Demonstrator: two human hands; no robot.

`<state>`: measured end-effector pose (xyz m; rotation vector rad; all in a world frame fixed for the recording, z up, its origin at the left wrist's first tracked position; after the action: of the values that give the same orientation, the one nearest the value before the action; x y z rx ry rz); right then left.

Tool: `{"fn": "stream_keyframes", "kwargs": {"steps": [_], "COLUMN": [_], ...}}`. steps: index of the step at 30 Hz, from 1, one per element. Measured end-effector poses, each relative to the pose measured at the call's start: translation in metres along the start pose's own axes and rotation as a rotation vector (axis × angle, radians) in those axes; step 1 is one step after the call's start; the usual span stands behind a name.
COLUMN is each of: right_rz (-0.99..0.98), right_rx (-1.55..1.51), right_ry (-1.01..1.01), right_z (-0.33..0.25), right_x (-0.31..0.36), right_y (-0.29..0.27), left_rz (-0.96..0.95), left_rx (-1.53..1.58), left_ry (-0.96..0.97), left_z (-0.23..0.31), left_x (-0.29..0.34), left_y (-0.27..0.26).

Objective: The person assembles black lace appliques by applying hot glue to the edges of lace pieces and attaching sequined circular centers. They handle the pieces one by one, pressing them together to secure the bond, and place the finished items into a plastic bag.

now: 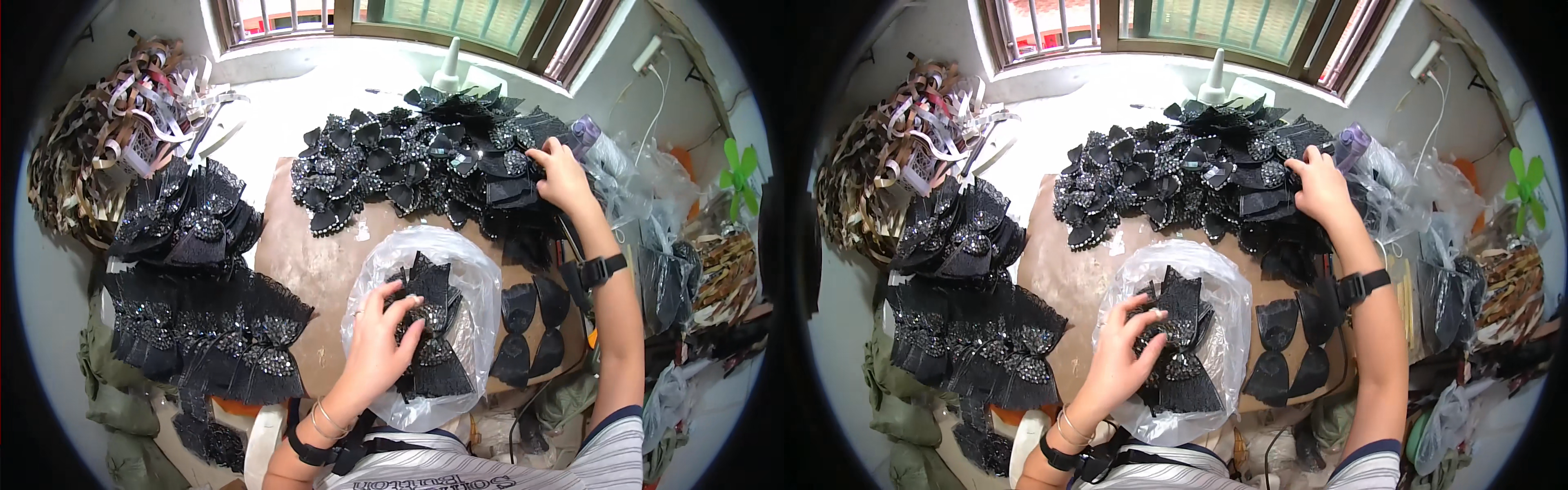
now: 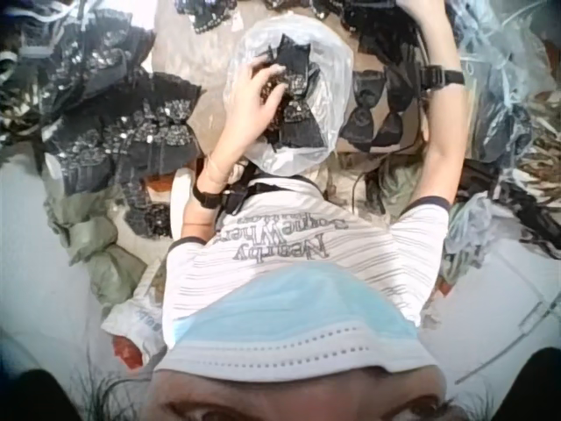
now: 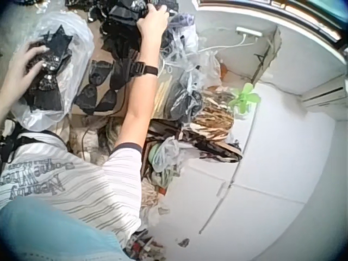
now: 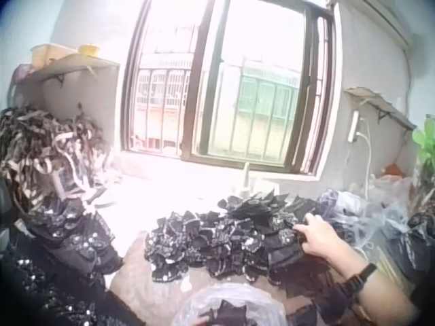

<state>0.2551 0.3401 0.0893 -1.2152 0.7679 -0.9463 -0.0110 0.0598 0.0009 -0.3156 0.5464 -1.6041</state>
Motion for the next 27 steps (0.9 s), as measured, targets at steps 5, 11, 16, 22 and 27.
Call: {"fn": "stream_keyframes", "kwargs": {"steps": [5, 11, 16, 22, 27], "right_rz": [0.168, 0.297, 0.07, -0.37, -0.537], "right_rx": [-0.09, -0.542, -0.75, -2.042, -2.366], "right_ry": [-0.021, -0.307, -0.493, -0.355, -0.479], "right_z": [0.009, -0.076, -0.128, -0.139, -0.151], "right_x": [0.025, 0.107, 0.169, 0.194, 0.202], "right_y": [0.016, -0.063, -0.077, -0.019, 0.001], "left_rz": [0.016, 0.057, -0.225, -0.382, -0.332], "left_rx": [0.014, 0.696, 1.249, 1.575, 1.694], "left_ry": [0.136, 0.069, 0.034, -0.076, -0.117], "left_z": [0.027, 0.038, 0.072, 0.079, 0.073], "left_x": [-0.015, -0.024, -0.027, 0.0, 0.01], "left_y": [-0.003, -0.01, -0.015, -0.011, -0.009]}}
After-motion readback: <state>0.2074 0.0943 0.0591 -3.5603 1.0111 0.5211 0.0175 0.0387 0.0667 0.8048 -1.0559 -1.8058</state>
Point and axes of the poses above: each hand's wrist, its own x-axis away from the middle knuckle, its own y-axis out of the palm, z = x × y, the point moved 2 cm from there along -x, towards the middle knuckle, and after that the axes turned 12 degrees about -z, right-handed, at the moved point
